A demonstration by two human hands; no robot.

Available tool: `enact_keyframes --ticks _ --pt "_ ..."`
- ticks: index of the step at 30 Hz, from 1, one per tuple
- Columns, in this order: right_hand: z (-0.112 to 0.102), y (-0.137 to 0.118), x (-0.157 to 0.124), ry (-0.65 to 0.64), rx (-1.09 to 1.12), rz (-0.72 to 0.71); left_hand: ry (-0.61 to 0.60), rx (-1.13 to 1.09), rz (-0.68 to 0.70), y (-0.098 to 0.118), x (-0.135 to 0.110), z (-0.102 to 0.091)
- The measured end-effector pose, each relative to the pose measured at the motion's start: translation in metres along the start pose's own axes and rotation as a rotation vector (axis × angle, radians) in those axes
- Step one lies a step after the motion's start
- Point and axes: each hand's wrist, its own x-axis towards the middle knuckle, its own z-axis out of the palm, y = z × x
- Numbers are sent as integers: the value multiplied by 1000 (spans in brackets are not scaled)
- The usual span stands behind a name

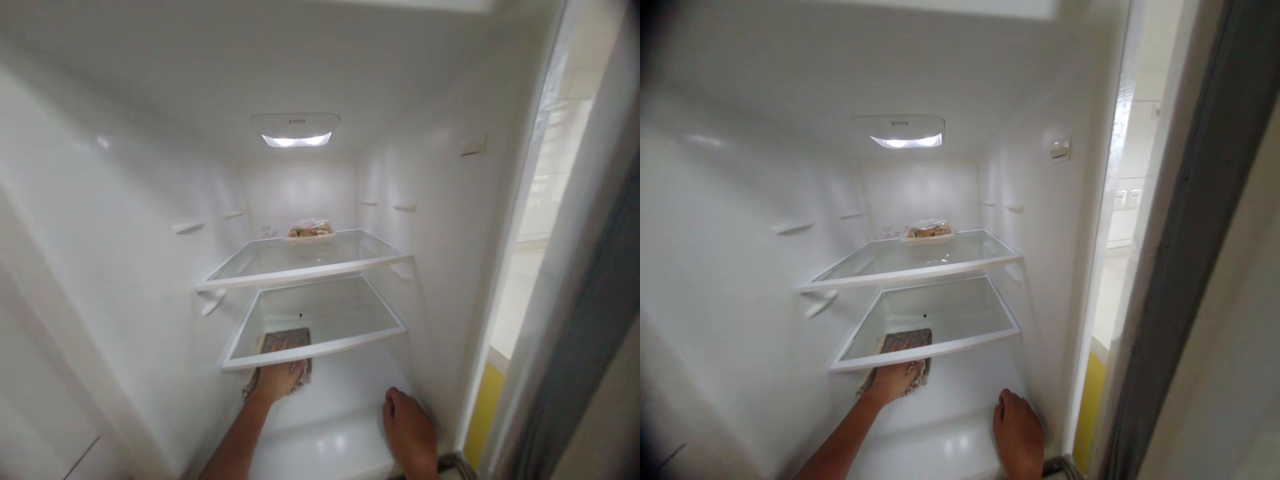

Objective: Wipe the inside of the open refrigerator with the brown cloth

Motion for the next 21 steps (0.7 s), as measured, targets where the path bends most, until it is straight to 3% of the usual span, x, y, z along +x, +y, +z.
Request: enact_keyframes --ticks 10,16,21 --pt "-8 -6 -5 0 -27 4 -275 -53 -45 27 -128 -47" --pt "-10 -6 -7 13 -9 -9 -236 -21 -44 21 -184 -34" --pt "-6 -3 -7 24 31 -18 -236 -11 -11 14 -191 -22"
